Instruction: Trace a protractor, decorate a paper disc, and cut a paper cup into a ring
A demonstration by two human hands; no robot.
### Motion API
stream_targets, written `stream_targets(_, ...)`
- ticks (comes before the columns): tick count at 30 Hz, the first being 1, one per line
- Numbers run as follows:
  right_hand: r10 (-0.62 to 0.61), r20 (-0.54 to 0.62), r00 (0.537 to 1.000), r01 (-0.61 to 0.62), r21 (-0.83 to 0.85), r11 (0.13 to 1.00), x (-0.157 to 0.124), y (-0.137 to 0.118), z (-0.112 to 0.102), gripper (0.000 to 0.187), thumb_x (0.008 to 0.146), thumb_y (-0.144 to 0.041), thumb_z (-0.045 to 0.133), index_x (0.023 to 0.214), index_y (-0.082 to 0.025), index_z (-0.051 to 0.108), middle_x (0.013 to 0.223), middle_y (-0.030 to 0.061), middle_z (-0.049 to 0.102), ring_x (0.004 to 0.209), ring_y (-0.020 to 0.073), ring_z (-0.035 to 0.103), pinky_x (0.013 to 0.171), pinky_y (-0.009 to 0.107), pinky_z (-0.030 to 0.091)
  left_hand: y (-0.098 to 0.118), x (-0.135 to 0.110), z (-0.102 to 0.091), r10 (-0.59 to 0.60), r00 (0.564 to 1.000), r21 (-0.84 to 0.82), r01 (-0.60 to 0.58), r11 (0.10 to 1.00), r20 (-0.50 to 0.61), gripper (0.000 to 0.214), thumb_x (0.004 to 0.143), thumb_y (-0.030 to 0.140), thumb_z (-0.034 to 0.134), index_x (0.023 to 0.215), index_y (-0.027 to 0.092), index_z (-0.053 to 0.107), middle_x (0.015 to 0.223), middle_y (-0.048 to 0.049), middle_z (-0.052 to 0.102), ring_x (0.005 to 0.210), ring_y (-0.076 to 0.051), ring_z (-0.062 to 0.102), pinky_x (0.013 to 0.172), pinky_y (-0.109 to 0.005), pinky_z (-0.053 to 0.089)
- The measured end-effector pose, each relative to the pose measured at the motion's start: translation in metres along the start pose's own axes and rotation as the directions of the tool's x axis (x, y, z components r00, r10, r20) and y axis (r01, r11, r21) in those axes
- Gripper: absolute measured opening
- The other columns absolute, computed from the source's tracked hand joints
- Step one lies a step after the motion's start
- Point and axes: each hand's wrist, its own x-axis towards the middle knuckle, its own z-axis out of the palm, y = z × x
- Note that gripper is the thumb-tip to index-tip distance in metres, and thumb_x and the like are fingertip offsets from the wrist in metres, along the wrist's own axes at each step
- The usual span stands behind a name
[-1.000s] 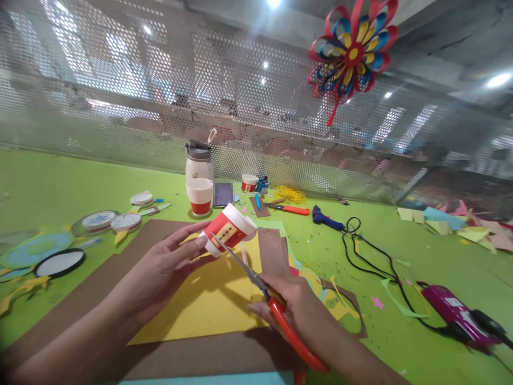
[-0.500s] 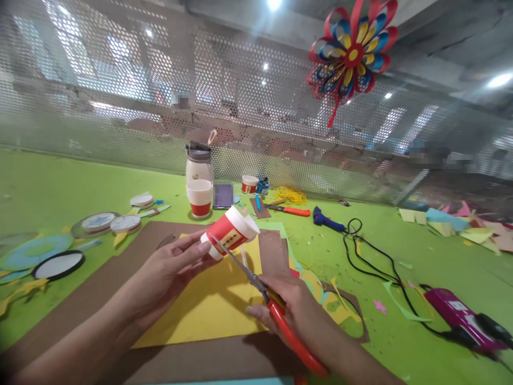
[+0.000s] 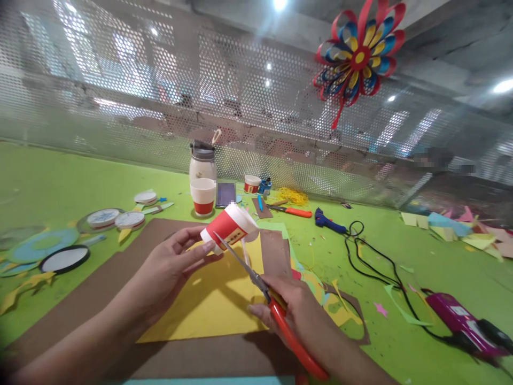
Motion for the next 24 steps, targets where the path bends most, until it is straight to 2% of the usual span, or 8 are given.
stream_targets(4,-0.021,-0.034,0.999,0.020,-0.019,1.000,0.0025,0.0015,0.0012,0.019,0.090,-0.033,0.064,0.097,-0.016,0.068,0.072,-0.0016,0.055,0.065,0.0143,0.047,0.062,0.024,0.041,0.0013,-0.0029,0.0016,0.034,0.998,0.112,-0.029,0.993,-0.047,0.049,0.067,0.027,0.087,0.109,0.015,0.065,0.112,-0.0091,0.073,0.096,-0.023,0.070,0.081,-0.032,0.055)
stream_targets(9,-0.037,-0.030,0.999,0.037,-0.006,0.999,0.0019,0.0033,0.0002,0.021,0.090,-0.037,0.065,0.095,-0.017,0.068,0.069,-0.0028,0.053,0.062,0.0132,0.045,0.059,0.022,0.040,-0.0004,-0.0033,0.0001,0.010,1.000,0.138,-0.013,0.990,0.027,0.047,0.069,0.033,0.086,0.106,0.015,0.065,0.108,-0.0081,0.074,0.087,-0.020,0.070,0.077,-0.030,0.055)
stream_targets(12,-0.042,-0.025,0.999,0.042,-0.019,0.999,0.0003,0.0045,0.0001,0.024,0.092,-0.039,0.063,0.098,-0.016,0.069,0.067,-0.0028,0.053,0.060,0.0128,0.044,0.058,0.022,0.040,-0.0008,-0.0039,0.0001,0.014,1.000,0.159,-0.018,0.987,0.026,0.047,0.072,0.032,0.084,0.111,0.015,0.063,0.110,-0.0080,0.074,0.087,-0.018,0.070,0.078,-0.029,0.054)
stream_targets(20,-0.023,-0.020,1.000,0.022,-0.042,0.999,-0.0038,0.0039,0.0021,0.020,0.091,-0.035,0.063,0.095,-0.016,0.071,0.062,-0.0040,0.048,0.056,0.0120,0.041,0.053,0.022,0.036,-0.0018,-0.0037,0.0010,0.050,0.999,0.141,-0.051,0.989,0.010,0.046,0.070,0.028,0.085,0.107,0.017,0.061,0.113,-0.0093,0.073,0.098,-0.022,0.069,0.084,-0.031,0.052)
stream_targets(24,-0.058,-0.044,0.997,0.055,-0.081,0.995,-0.0036,0.0037,0.0018,0.016,0.092,-0.031,0.063,0.088,-0.017,0.069,0.064,-0.0021,0.052,0.058,0.0135,0.046,0.054,0.023,0.039,0.0002,-0.0043,0.0010,0.047,0.999,0.050,-0.047,0.998,0.006,0.044,0.071,0.033,0.083,0.107,0.018,0.062,0.107,-0.0092,0.074,0.098,-0.023,0.069,0.086,-0.033,0.051)
